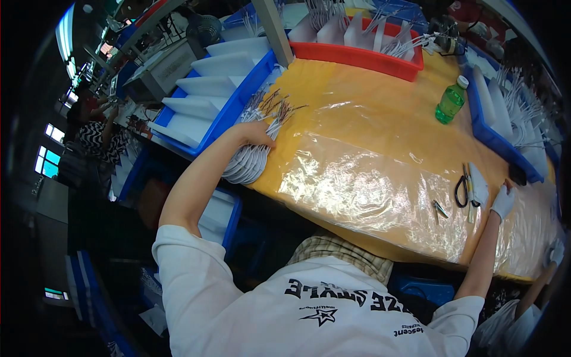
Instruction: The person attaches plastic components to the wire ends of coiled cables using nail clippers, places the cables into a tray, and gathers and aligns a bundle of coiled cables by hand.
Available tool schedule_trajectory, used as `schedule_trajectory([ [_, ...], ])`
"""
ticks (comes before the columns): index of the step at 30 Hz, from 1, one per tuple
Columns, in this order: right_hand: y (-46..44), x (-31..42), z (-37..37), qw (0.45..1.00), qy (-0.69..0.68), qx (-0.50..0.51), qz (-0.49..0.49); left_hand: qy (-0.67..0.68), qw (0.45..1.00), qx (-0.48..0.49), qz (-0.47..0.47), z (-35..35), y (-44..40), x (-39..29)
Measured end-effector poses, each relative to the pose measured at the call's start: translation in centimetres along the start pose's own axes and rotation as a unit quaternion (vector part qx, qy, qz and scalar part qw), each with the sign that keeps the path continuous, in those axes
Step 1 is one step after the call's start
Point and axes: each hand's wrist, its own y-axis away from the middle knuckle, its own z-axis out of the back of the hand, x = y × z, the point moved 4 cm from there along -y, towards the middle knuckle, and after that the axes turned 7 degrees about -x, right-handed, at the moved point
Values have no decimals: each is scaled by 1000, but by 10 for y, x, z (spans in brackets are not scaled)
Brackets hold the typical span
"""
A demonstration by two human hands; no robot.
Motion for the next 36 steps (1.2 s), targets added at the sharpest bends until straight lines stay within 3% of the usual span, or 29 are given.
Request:
schedule_trajectory([
  [2,3,8,3,999,33,1,2,44,999,-24,-15,3,10,0],
  [4,-1,-2,0,1000,10,4,-3,301,953,31,13,10,34,-9],
  [8,-2,-4,-1,1000,9,9,6,331,939,-79,-50,37,70,-29],
  [10,-4,-16,-13,999,-31,17,0,470,861,-135,-139,51,97,-58],
  [11,-9,-24,-12,997,-69,22,-8,472,861,-127,-145,50,104,-71],
  [13,9,23,-2,1000,-6,24,11,590,767,-114,-224,48,114,-104],
  [15,30,83,13,992,47,-32,115,609,749,-83,-246,37,117,-134],
  [16,37,107,11,981,3,-56,185,629,729,-78,-259,33,116,-147],
  [17,51,134,9,987,-44,-5,157,639,721,-56,-264,26,115,-158],
  [19,93,213,5,966,-182,115,144,635,727,-30,-257,8,109,-177],
  [20,118,249,5,942,-221,247,41,629,739,-22,-241,0,108,-185],
  [23,188,320,4,796,-314,516,32,594,760,2,-262,-13,116,-207],
  [26,233,332,-15,761,-323,557,76,570,769,2,-288,-21,126,-220],
  [28,258,326,-31,624,-494,600,-79,496,789,-42,-360,-28,125,-224],
  [29,262,326,-28,625,-494,599,-79,481,801,-14,-356,-36,118,-220],
  [31,273,331,-20,563,-480,657,-145,451,812,42,-369,-43,104,-213],
  [32,277,326,-22,567,-482,652,-147,419,820,98,-377,-48,100,-211],
  [34,281,313,-34,625,-462,615,-133,437,808,106,-381,-45,98,-213],
  [36,287,311,-38,623,-432,637,-139,466,806,121,-345,-44,100,-215],
])
